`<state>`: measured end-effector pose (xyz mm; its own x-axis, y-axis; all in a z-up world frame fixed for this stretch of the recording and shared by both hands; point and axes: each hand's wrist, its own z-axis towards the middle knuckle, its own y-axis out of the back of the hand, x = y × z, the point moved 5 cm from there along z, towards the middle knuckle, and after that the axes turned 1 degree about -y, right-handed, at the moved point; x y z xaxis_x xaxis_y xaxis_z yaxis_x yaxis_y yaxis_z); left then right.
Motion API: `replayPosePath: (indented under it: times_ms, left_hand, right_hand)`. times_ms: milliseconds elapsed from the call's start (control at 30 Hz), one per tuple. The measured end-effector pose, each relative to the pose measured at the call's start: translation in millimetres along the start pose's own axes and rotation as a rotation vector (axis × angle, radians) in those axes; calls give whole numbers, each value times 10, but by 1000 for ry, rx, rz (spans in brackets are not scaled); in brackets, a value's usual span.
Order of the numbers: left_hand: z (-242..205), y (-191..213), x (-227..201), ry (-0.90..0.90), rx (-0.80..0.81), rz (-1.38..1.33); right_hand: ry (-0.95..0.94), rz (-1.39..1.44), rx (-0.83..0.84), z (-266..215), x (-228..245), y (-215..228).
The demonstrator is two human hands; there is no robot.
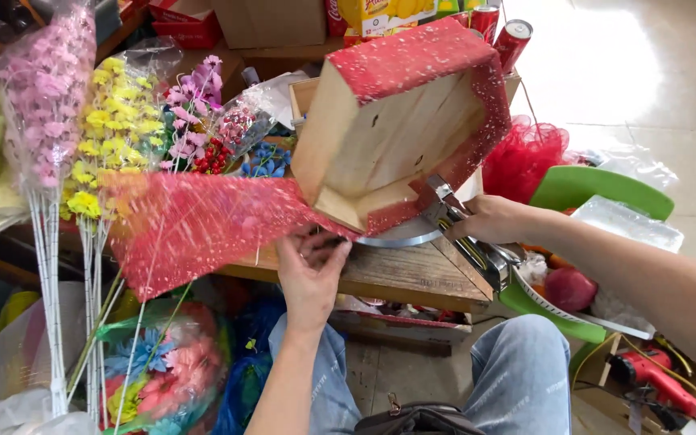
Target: Wrapping a hexagonal wooden frame with red decorative fabric and securing it with a stapler.
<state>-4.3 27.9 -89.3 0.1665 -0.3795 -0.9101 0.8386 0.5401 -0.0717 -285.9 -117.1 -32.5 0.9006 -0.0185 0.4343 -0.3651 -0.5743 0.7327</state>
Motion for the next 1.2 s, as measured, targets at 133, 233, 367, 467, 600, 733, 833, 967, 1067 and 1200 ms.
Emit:
replayPosePath:
  times_ms: [133,233,367,467,600,733,833,967,1067,1200]
  left_hand:
    - [240,119,-28,-136,-50,206]
    - [428,159,-88,-183,-88,249]
    - [568,121,8,-135,-148,244]
    - [609,37,-278,-312,-196,395]
    - [663,37,-511,-440,-198,469]
    - [672,-73,-652,-454,-165,428]
    - [634,-90,-664,-553,-207,553]
    - [512,-251,-721,-628,-290,624]
    - [474,-323,-933,-667,-309,657]
    - [366,-377,-1078,-692,-357,724]
  right_hand:
    - [48,-38,2,-98,114,-65]
    - [52,-10,-27,76,6,-121]
    - [94,-121,-83,-463,157,-103]
    - [157,-110,-144,-691,-247,-228]
    - [-24,-255,-159,-634,-791,-729]
    - [57,-637,-545,2,-1042,-1221]
    - [166,-608,-629,28,-797,-1300]
    - [648,-297,-1187,-345,-300,-1225]
    - [1091,-159,-1171,-518,354,-1054]
    - [1174,9,-1169,-23,482,-1197]
